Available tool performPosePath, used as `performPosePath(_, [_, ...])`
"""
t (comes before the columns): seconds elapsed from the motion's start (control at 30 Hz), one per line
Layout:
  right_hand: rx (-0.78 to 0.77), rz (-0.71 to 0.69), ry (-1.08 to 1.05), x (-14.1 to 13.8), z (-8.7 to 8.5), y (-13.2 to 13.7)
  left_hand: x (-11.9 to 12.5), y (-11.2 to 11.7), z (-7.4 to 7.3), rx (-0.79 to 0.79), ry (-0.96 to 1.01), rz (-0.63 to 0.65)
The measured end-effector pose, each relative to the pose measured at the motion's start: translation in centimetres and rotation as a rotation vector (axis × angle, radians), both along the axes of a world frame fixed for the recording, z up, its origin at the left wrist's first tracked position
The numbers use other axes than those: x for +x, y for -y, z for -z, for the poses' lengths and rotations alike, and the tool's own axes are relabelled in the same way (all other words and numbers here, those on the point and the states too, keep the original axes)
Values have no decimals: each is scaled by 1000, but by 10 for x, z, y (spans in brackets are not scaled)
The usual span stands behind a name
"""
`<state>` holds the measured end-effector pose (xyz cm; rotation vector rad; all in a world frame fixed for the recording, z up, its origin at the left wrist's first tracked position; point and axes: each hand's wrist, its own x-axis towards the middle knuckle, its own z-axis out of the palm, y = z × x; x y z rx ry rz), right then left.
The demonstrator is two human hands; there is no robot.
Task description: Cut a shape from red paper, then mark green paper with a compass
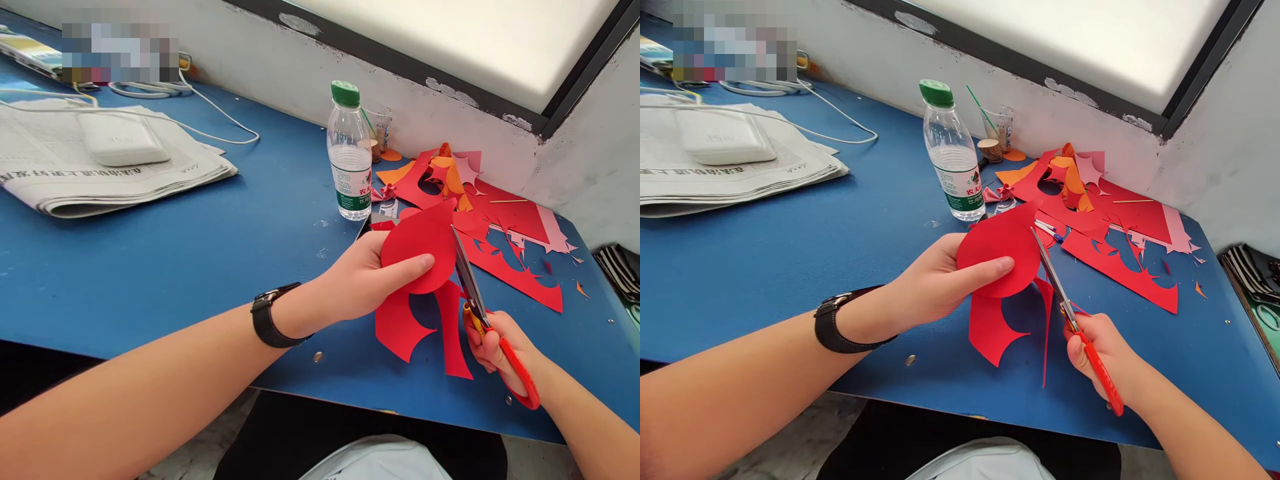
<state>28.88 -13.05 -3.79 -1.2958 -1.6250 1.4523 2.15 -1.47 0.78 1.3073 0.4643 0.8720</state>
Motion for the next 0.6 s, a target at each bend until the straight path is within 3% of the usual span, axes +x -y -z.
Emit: performPosePath(0.6, [-79, 45, 5, -1, 1, 2, 2, 3, -9, -23, -56, -63])
